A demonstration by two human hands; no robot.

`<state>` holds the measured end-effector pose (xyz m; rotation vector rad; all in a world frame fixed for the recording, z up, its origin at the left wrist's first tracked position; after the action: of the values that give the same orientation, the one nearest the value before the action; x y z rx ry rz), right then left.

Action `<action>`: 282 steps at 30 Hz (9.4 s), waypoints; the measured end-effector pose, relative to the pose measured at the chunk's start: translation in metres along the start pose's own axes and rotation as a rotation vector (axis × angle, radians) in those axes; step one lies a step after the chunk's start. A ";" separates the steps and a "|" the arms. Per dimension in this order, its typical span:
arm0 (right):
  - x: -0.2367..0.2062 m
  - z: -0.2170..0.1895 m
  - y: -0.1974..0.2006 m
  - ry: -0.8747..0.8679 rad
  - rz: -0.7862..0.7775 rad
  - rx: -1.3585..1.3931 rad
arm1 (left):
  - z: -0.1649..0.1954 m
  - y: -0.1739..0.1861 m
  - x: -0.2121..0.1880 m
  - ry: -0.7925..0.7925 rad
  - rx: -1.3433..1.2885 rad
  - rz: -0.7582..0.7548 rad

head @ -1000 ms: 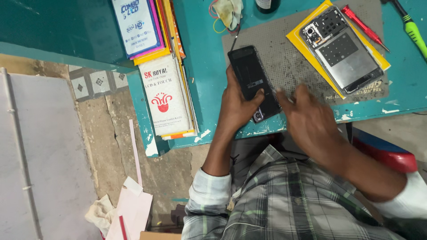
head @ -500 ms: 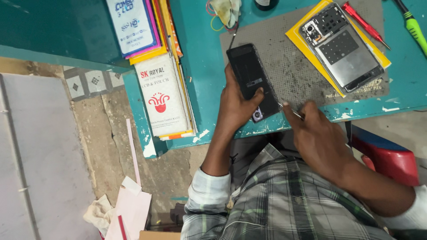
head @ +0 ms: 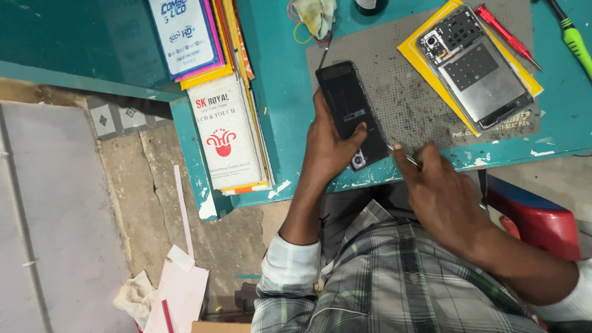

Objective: The person holds a smartphone over a repair workbench and applies liquid from a brown bottle onto its back. They then pry along the phone's edge with a metal tool, wipe the phone with a cloth, and use tweezers to work on the camera area of the device.

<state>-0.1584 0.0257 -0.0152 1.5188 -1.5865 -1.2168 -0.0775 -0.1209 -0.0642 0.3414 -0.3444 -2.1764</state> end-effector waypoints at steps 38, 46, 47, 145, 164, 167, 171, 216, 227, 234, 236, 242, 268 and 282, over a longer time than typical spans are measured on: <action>-0.001 -0.004 -0.004 -0.035 -0.022 -0.002 | 0.003 0.002 -0.003 -0.003 0.026 0.002; -0.002 -0.011 -0.005 0.013 -0.039 -0.156 | 0.004 0.002 -0.002 -0.018 -0.015 0.000; -0.002 -0.012 -0.004 0.024 -0.025 -0.148 | 0.003 0.002 -0.002 -0.016 -0.017 -0.002; 0.019 0.026 0.019 0.248 0.213 0.025 | -0.010 -0.008 0.008 0.021 -0.161 -0.159; 0.021 0.024 0.018 0.300 0.188 0.062 | -0.011 -0.009 0.007 0.038 -0.171 -0.165; 0.021 0.023 0.018 0.296 0.164 0.066 | -0.009 -0.008 0.007 0.026 -0.173 -0.158; 0.019 0.019 0.021 0.292 0.191 0.020 | -0.008 -0.007 0.006 0.029 -0.179 -0.152; 0.003 -0.013 0.011 0.122 0.163 0.014 | -0.007 -0.006 0.006 -0.010 -0.184 -0.140; 0.006 -0.017 0.016 0.130 0.170 0.014 | -0.004 -0.004 0.006 -0.020 -0.210 -0.129; 0.014 -0.012 0.028 0.151 0.217 -0.002 | -0.004 -0.004 0.004 -0.005 -0.151 -0.137; 0.013 -0.012 0.029 0.169 0.213 0.001 | 0.002 -0.004 0.003 -0.057 -0.235 -0.131; 0.012 -0.008 0.027 0.156 0.243 0.037 | 0.004 -0.003 0.003 -0.105 -0.199 -0.144; 0.022 -0.002 0.026 0.163 0.246 0.047 | -0.002 -0.003 0.002 -0.025 -0.162 -0.132; 0.030 -0.008 0.023 0.127 0.218 -0.042 | -0.004 -0.005 0.003 -0.020 -0.214 -0.129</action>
<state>-0.1651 -0.0071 0.0042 1.3299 -1.5853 -1.0067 -0.0812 -0.1211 -0.0698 0.2272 -0.1005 -2.3189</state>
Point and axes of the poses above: each hand's wrist, its own x-axis towards the middle knuckle, its own y-axis out of the back of the hand, z = x × y, the point moved 10 cm from there along x, towards the middle knuckle, and after that the axes turned 5 degrees about x, right-handed, at the moved point
